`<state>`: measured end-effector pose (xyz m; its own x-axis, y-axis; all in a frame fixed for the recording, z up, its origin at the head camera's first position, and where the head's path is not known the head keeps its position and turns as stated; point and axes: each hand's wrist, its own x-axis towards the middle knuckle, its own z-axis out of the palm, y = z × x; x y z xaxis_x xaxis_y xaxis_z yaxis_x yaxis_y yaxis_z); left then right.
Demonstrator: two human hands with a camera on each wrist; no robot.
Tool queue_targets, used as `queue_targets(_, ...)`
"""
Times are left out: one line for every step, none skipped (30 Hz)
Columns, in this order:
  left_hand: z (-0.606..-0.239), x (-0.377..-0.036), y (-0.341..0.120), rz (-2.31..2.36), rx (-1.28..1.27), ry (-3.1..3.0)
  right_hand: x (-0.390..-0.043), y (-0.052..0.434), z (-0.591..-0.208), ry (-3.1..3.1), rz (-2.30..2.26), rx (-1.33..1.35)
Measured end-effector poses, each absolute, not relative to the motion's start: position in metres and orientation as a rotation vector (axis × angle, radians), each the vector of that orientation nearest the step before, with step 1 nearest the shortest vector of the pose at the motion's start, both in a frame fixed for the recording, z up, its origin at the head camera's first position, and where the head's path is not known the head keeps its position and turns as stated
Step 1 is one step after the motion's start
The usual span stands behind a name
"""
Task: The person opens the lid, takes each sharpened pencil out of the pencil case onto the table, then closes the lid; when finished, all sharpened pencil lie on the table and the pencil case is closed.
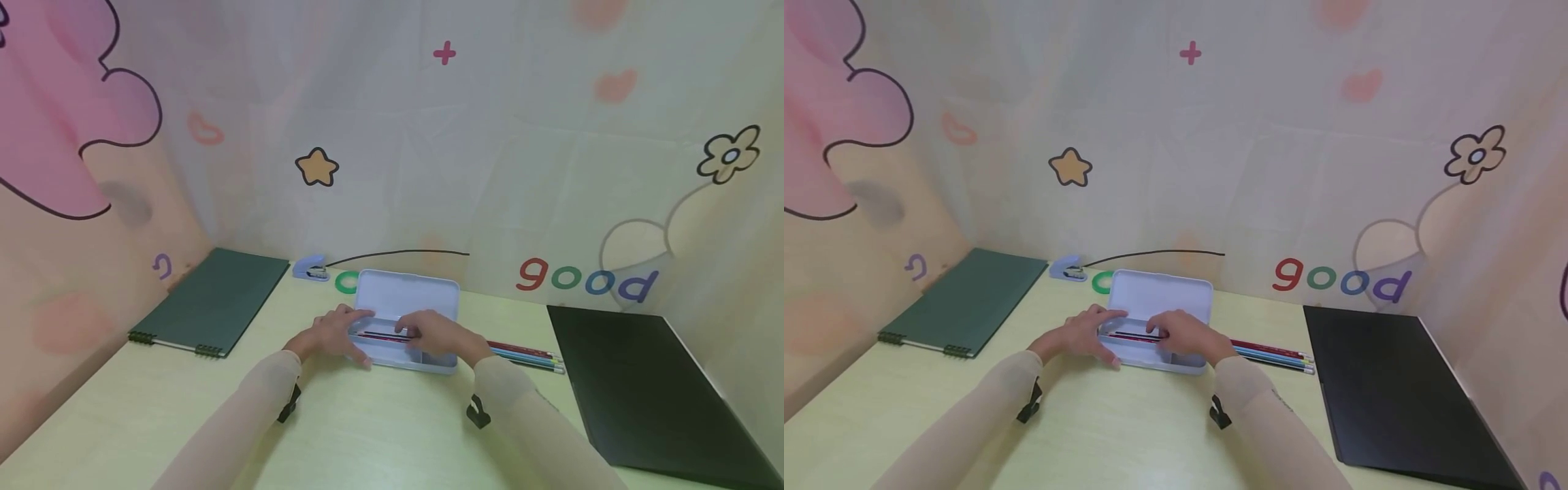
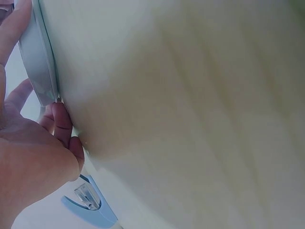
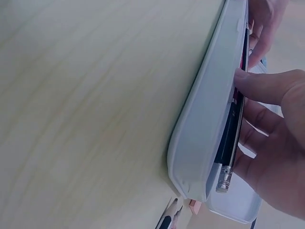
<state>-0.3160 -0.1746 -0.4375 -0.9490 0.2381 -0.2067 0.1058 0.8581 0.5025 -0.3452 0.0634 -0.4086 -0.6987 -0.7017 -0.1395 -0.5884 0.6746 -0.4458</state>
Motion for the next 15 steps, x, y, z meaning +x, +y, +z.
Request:
queue_targets(-0.437,-0.316,-0.174,0.728,0.264,2.771,-0.345,0.064,-0.408,2.596,-0.539,-1.043)
queue_targets(-0.437,-0.316,-0.174,0.728,0.266,2.771,-0.345,0.065,-0.407,2.599,-0.542,-1.061)
queue_targets(-0.436,-0.315,-0.174,0.729,0.266,2.772,-0.345,0.065,-0.405,2.601,-0.543,-1.082)
queue_targets(-0.436,-0.315,-0.174,0.733,0.264,2.771,-0.346,0.066,-0.405,2.605,-0.543,-1.097)
queue_targets(-0.436,-0.315,-0.173,0.736,0.263,2.771,-0.346,0.067,-0.404,2.607,-0.544,-1.097)
queue_targets(-0.436,-0.314,-0.173,0.74,0.259,2.77,-0.346,0.067,-0.404,2.611,-0.544,-1.092)
queue_targets(-0.436,-0.314,-0.173,0.744,0.255,2.769,-0.346,0.067,-0.403,2.611,-0.543,-1.083)
queue_targets(-0.436,-0.314,-0.173,0.744,0.252,2.769,-0.346,0.068,-0.402,2.611,-0.542,-1.071)
queue_targets(-0.436,-0.314,-0.173,0.745,0.249,2.768,-0.347,0.068,-0.401,2.609,-0.541,-1.059)
queue_targets(-0.436,-0.314,-0.173,0.748,0.242,2.766,-0.347,0.068,-0.4,2.607,-0.54,-1.043)
queue_targets(-0.436,-0.314,-0.173,0.747,0.237,2.765,-0.347,0.068,-0.398,2.603,-0.544,-1.026)
queue_targets(-0.436,-0.314,-0.173,0.747,0.232,2.764,-0.347,0.069,-0.397,2.598,-0.544,-1.017)
queue_targets(-0.436,-0.314,-0.172,0.747,0.229,2.764,-0.347,0.069,-0.396,2.594,-0.542,-1.01)
queue_targets(-0.436,-0.314,-0.172,0.749,0.224,2.762,-0.348,0.069,-0.396,2.591,-0.539,-1.007)
queue_targets(-0.437,-0.315,-0.172,0.75,0.221,2.763,-0.349,0.07,-0.395,2.589,-0.538,-1.005)
